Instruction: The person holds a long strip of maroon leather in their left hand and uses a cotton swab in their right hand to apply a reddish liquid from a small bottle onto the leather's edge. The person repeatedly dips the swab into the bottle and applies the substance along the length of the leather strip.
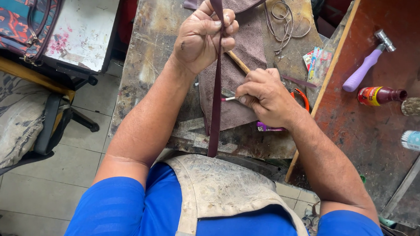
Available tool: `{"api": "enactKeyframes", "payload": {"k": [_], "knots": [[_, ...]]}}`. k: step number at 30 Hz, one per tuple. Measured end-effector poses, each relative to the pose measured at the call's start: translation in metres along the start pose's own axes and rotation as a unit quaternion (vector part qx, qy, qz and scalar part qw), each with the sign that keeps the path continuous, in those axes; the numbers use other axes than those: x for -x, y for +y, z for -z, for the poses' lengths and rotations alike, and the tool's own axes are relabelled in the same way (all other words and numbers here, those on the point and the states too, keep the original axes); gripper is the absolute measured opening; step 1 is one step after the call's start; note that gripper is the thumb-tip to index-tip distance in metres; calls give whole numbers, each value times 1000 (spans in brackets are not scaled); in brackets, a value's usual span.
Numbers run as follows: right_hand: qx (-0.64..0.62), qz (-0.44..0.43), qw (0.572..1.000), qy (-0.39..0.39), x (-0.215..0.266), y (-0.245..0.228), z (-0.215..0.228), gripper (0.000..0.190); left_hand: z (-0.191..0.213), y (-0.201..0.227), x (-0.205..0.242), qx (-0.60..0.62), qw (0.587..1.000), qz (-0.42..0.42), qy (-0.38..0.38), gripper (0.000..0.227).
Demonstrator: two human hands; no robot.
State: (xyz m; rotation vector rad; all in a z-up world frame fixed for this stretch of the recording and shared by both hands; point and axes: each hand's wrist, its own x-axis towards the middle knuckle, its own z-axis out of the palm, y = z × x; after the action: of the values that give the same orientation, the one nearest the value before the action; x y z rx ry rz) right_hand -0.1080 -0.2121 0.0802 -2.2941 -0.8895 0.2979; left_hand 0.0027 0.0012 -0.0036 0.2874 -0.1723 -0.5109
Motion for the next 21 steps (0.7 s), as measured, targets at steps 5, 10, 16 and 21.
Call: {"api": "enactKeyframes", "payload": {"k": [5, 10, 16, 21], "knots": [[-9, 6, 1000, -7, 1, 0, -1, 14, 0, 0, 0, 0, 1000, -1, -14, 36], [-2, 12, 1000, 3, 0, -3, 0, 11, 1, -1, -1, 14, 999, -5, -37, 37], [22, -7, 997, 73, -5, -1, -3, 12, -1, -1, -2, -3, 1000, -2, -18, 35], [8, 34, 999, 29, -5, -5, -5, 18, -3, 1, 0, -3, 1000, -5, -22, 36]]}}
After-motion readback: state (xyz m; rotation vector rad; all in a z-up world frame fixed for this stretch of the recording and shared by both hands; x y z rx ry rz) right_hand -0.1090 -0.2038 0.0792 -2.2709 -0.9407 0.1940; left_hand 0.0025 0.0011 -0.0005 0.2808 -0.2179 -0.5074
